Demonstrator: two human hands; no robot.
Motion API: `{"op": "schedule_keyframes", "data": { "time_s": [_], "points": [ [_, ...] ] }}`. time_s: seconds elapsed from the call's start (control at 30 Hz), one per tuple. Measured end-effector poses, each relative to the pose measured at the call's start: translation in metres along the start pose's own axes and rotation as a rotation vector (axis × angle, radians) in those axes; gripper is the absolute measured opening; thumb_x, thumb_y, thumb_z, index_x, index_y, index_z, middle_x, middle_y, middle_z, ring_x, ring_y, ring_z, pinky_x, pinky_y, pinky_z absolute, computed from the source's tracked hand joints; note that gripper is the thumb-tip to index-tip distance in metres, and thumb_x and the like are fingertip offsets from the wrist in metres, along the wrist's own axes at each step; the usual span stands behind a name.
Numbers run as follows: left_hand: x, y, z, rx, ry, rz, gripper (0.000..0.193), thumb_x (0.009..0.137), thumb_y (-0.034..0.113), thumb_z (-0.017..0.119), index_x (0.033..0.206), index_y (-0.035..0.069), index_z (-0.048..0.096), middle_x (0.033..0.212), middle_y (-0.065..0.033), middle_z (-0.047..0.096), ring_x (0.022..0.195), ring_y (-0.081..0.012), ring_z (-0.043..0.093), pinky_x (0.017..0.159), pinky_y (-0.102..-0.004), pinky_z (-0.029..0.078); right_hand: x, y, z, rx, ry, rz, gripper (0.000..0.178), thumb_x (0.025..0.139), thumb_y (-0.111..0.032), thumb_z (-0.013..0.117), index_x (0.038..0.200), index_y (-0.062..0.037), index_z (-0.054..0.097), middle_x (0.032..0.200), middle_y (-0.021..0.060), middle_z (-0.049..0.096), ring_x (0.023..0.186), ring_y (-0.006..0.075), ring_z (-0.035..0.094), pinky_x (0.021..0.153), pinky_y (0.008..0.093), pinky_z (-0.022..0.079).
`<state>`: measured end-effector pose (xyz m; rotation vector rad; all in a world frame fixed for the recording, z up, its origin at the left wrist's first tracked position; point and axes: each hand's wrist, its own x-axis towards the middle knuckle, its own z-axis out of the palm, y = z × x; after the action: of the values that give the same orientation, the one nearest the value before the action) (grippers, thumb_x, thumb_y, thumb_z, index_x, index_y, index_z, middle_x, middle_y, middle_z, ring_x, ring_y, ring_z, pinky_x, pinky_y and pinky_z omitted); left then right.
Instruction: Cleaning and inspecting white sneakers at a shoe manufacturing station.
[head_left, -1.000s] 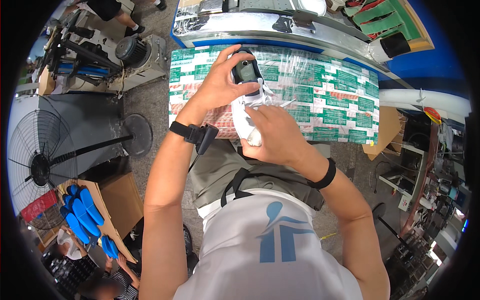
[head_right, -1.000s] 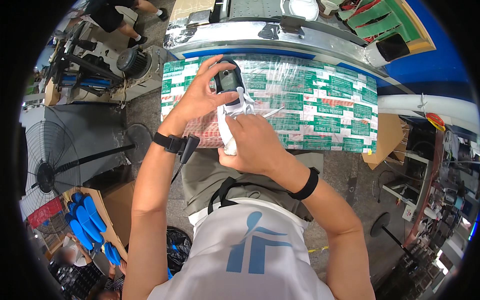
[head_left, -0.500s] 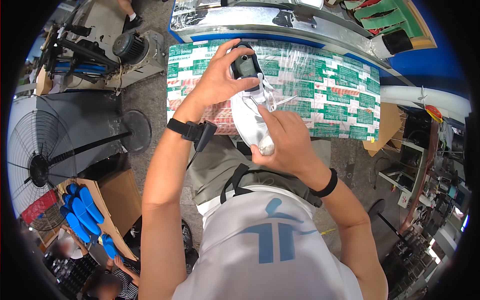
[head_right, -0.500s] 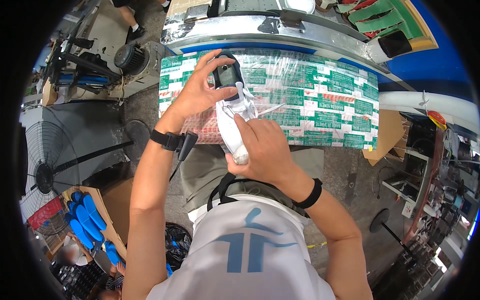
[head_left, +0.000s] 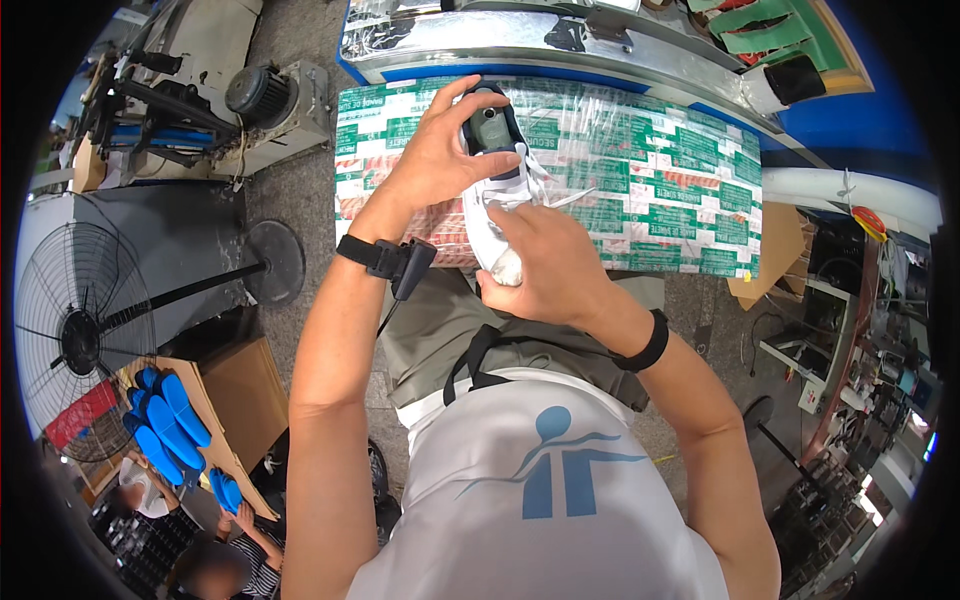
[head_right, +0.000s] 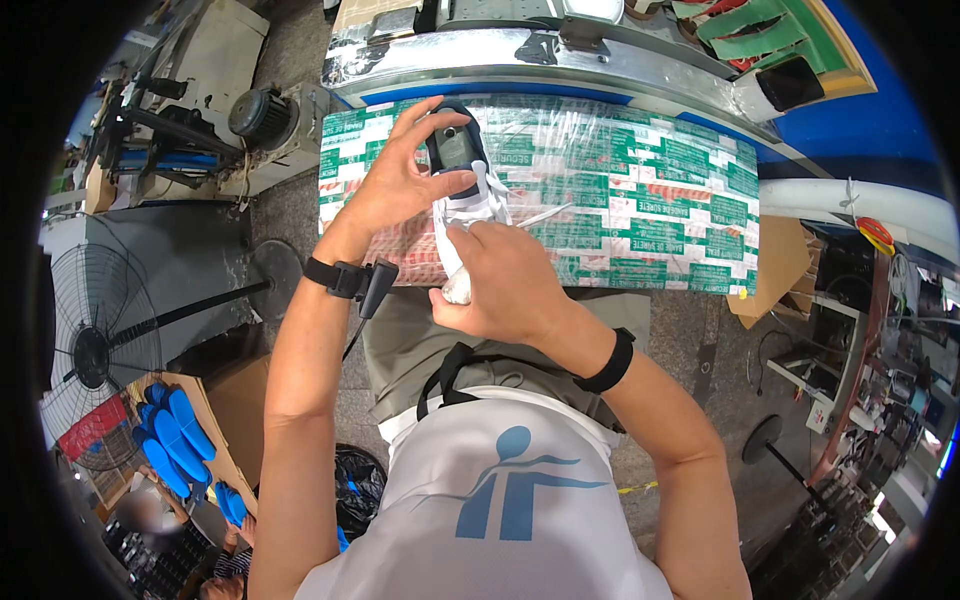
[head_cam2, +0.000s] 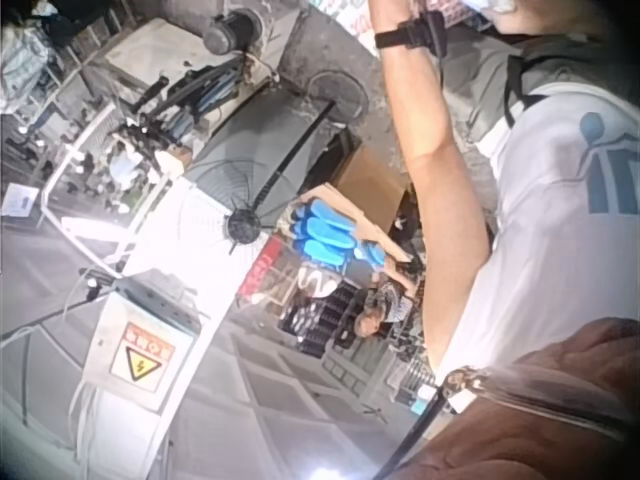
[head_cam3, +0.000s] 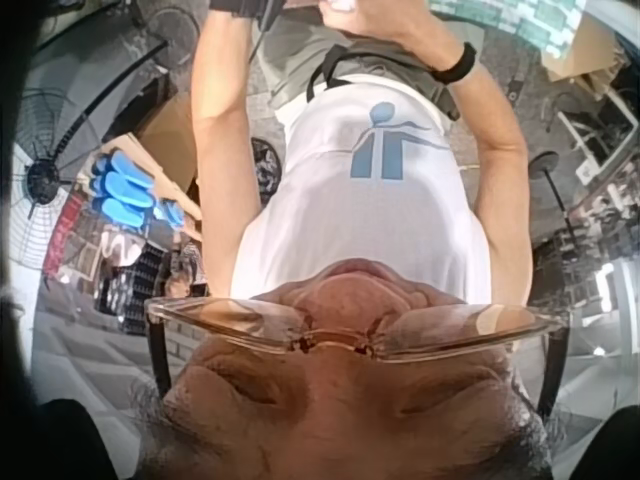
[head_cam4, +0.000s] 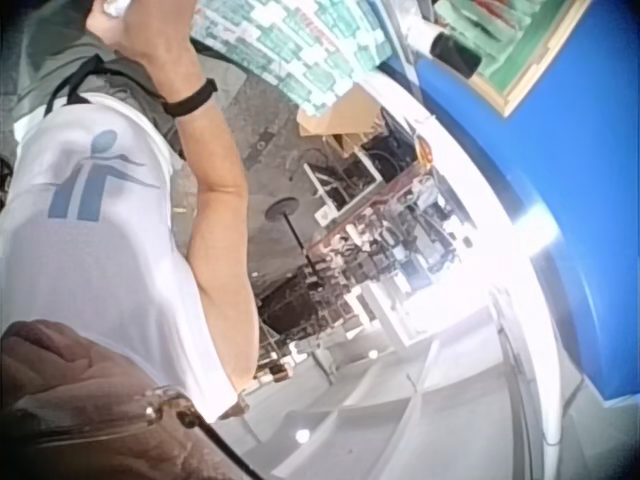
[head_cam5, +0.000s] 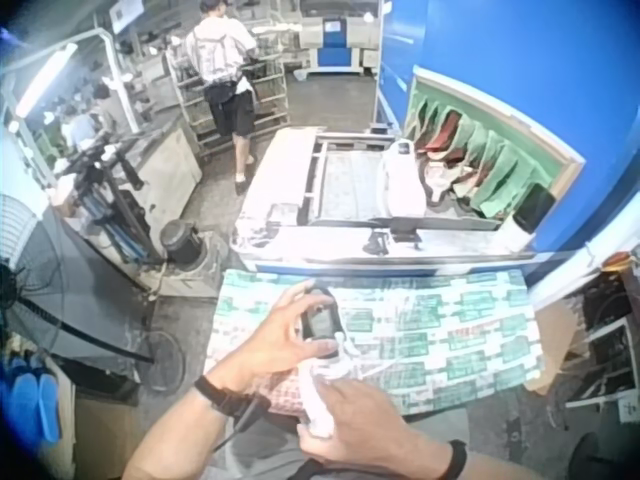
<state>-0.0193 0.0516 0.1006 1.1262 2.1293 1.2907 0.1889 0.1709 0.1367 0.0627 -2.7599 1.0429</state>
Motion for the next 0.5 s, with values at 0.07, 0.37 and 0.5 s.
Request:
{"op": "schedule_keyframes", "data": {
  "time_s": [0.07,0.37,0.5],
  "points": [
    [-0.002,-0.001,0.000,0.012,0.004,0.007,0.072,0.087,0.030,0.099,0.152,0.022,0.069,0.180,-0.0162,0.034,0.169,-0.0383,0.031,0.126,-0.0571,0.045,-0.003,-0.005,-0.019,0.132,-0.071,0.082,0.065,0.080,-0.033,0.088,0.131,0.0040,0.073,0.102,0.0186,0.074,0.095,0.0401,0.073,0.085,0.0499,0.057],
    [-0.001,-0.004,-0.007,-0.035,-0.030,0.004,0.074,0.086,0.028,0.099,0.153,0.022,0.068,0.179,-0.0134,0.032,0.166,-0.0366,0.035,0.108,-0.0517,0.064,-0.039,0.025,-0.070,0.363,-0.023,0.224,0.058,0.085,-0.023,0.080,0.137,0.0014,0.074,0.107,0.0192,0.075,0.098,0.0371,0.073,0.089,0.0449,0.057],
    [0.004,0.002,-0.002,-0.088,-0.045,-0.018,0.075,0.086,0.026,0.100,0.154,0.020,0.068,0.179,-0.0131,0.031,0.166,-0.0370,0.034,0.111,-0.0526,0.064,-0.021,0.037,-0.051,0.100,-0.016,0.111,0.069,0.078,-0.024,0.086,0.140,0.0024,0.071,0.104,0.0203,0.071,0.094,0.0391,0.068,0.086,0.0478,0.056]
  ]
}}
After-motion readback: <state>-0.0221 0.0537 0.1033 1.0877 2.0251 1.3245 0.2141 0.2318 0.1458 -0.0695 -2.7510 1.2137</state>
